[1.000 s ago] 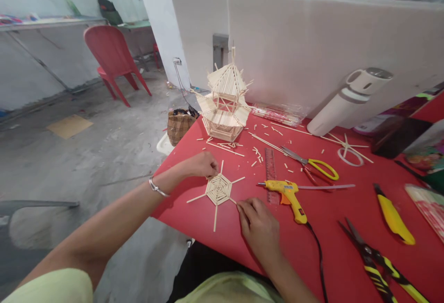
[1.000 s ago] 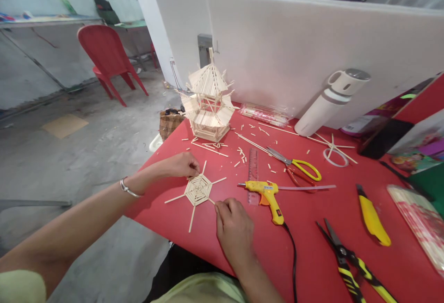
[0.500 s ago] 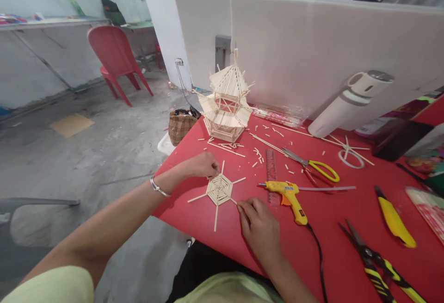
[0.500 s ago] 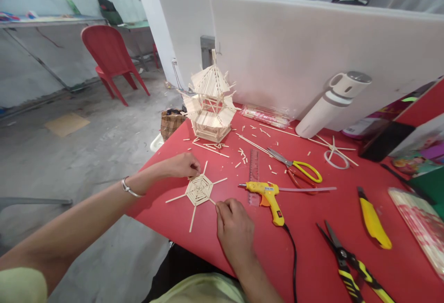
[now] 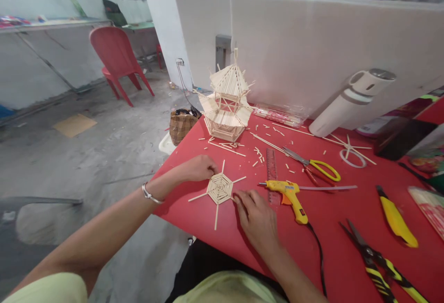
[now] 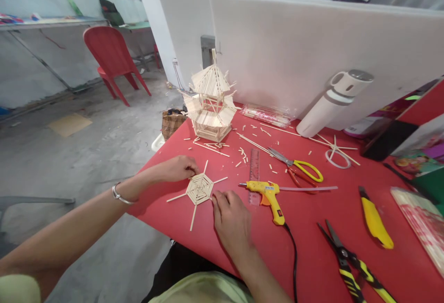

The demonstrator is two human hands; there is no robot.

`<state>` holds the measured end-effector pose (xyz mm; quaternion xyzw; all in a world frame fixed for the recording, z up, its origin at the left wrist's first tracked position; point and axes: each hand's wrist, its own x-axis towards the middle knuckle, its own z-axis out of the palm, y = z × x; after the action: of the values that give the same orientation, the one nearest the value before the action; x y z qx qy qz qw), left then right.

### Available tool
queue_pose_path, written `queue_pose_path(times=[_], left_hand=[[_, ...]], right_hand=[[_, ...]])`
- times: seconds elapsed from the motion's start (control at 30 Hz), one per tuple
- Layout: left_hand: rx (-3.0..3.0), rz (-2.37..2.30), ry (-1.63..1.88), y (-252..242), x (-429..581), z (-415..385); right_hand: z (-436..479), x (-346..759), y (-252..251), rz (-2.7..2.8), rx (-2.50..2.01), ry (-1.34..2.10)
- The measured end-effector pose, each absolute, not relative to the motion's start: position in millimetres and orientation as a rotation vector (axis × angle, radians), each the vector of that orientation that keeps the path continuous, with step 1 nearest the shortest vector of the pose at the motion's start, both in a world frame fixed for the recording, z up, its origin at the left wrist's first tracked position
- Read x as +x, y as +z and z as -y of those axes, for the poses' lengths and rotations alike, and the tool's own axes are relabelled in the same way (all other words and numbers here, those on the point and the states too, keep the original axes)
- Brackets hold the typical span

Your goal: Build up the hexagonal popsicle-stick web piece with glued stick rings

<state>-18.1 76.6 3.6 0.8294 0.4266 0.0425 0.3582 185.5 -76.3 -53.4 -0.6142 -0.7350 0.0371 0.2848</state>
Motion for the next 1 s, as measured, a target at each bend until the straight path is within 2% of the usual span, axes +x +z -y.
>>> queue_pose_path(times=[0.17, 0.3, 1.0], left_hand=[[2.133, -1.097, 0.061, 6.3, -18.4, -71.3], [2.146, -1.132, 0.064, 4.0, -18.9, -68.4], [2.152, -1.128, 0.125, 1.9, -20.8, -64.4]], right_hand=[[28.4, 171.3, -33.2, 1.966, -1.617, 0.242], [3.7, 163.9, -39.9, 1.963, -1.626, 0.323], [3.6, 159.0, -56.1, 2.059, -1.649, 0.19]])
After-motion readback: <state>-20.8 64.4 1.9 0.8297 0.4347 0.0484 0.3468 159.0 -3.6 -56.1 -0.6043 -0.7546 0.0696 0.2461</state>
